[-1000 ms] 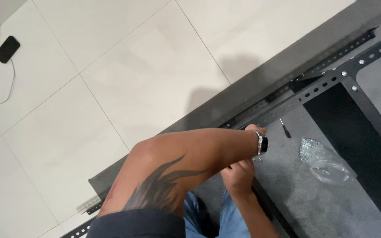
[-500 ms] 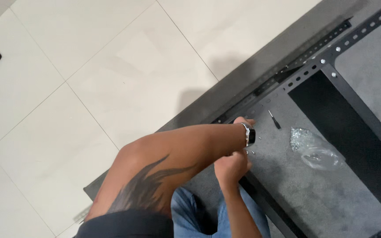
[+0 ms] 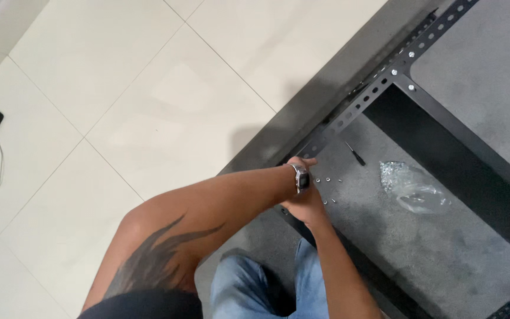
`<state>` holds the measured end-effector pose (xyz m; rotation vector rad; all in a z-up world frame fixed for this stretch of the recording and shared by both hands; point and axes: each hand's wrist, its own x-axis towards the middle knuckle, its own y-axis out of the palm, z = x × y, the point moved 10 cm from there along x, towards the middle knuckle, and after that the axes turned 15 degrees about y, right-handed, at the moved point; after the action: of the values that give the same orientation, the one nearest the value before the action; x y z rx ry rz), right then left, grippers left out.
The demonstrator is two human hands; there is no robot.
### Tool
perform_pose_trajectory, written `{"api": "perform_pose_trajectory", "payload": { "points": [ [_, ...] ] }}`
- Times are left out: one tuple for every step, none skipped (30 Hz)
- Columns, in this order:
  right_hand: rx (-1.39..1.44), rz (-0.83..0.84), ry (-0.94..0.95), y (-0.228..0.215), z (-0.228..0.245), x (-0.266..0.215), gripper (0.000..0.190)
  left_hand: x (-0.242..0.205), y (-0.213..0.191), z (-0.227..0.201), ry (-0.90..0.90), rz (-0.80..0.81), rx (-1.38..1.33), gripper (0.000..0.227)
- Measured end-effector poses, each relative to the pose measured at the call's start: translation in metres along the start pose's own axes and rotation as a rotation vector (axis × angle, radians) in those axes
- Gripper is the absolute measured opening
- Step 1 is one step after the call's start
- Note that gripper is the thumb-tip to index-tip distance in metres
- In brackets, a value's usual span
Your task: The person assembles a metal shelving unit by positioning brackets and inserting screws into pre-drilled holes in the frame.
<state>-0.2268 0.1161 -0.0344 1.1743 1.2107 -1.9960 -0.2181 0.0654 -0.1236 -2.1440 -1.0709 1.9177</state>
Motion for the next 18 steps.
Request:
{"api": "perform_pose_trajectory", "payload": {
  "points": [
    [0.017, 0.033, -0.007, 0.003, 0.001, 0.0, 0.036, -0.044, -0.021, -0.007, -0.012, -0.024, -0.116, 0.091],
    [0.035, 0.065, -0.013, 0.005, 0.002, 0.0, 0.036, -0.082, -0.047, -0.014, -0.024, -0.046, -0.231, 0.073],
    [0.04, 0.07, -0.008, 0.006, -0.002, -0.001, 0.036, -0.072, -0.042, -0.017, -0.017, -0.042, -0.23, 0.073],
    [0.059, 0.099, -0.019, 0.008, 0.0, -0.003, 0.036, -0.064, -0.037, -0.016, -0.013, -0.049, -0.232, 0.073],
    [0.078, 0.129, -0.03, 0.01, 0.002, -0.006, 0.036, -0.057, -0.032, -0.015, -0.008, -0.057, -0.234, 0.075],
    [0.078, 0.132, -0.032, 0.01, 0.002, -0.007, 0.036, -0.054, -0.031, -0.019, -0.009, -0.054, -0.236, 0.075],
    [0.093, 0.163, -0.045, 0.012, 0.004, -0.011, 0.037, -0.051, -0.03, -0.022, -0.016, -0.075, -0.285, 0.076],
    [0.108, 0.19, -0.063, 0.013, 0.009, -0.013, 0.037, -0.05, -0.03, -0.021, -0.029, -0.097, -0.33, 0.077],
    [0.11, 0.188, -0.069, 0.01, 0.013, -0.012, 0.037, -0.041, -0.023, -0.015, -0.035, -0.095, -0.328, 0.077],
    [0.121, 0.218, -0.081, 0.01, 0.015, -0.014, 0.038, -0.03, -0.018, -0.013, -0.041, -0.112, -0.342, 0.077],
    [0.132, 0.247, -0.093, 0.011, 0.017, -0.015, 0.039, -0.019, -0.012, -0.012, -0.047, -0.129, -0.355, 0.077],
    [0.131, 0.247, -0.096, 0.011, 0.019, -0.016, 0.039, -0.028, -0.015, -0.016, -0.051, -0.129, -0.355, 0.077],
    [0.143, 0.274, -0.111, 0.012, 0.022, -0.018, 0.04, -0.038, -0.021, -0.017, -0.072, -0.17, -0.352, 0.071],
    [0.156, 0.304, -0.12, 0.015, 0.023, -0.021, 0.041, -0.047, -0.028, -0.021, -0.087, -0.211, -0.351, 0.066],
    [0.155, 0.306, -0.117, 0.015, 0.024, -0.023, 0.041, -0.037, -0.021, -0.022, -0.085, -0.211, -0.354, 0.066],
    [0.169, 0.332, -0.128, 0.017, 0.026, -0.025, 0.042, -0.027, -0.017, -0.018, -0.105, -0.241, -0.347, 0.061],
    [0.183, 0.358, -0.14, 0.018, 0.028, -0.028, 0.043, -0.017, -0.014, -0.015, -0.126, -0.27, -0.339, 0.057],
    [0.182, 0.357, -0.14, 0.017, 0.028, -0.03, 0.043, -0.04, -0.019, -0.022, -0.127, -0.271, -0.339, 0.057]
  ]
}}
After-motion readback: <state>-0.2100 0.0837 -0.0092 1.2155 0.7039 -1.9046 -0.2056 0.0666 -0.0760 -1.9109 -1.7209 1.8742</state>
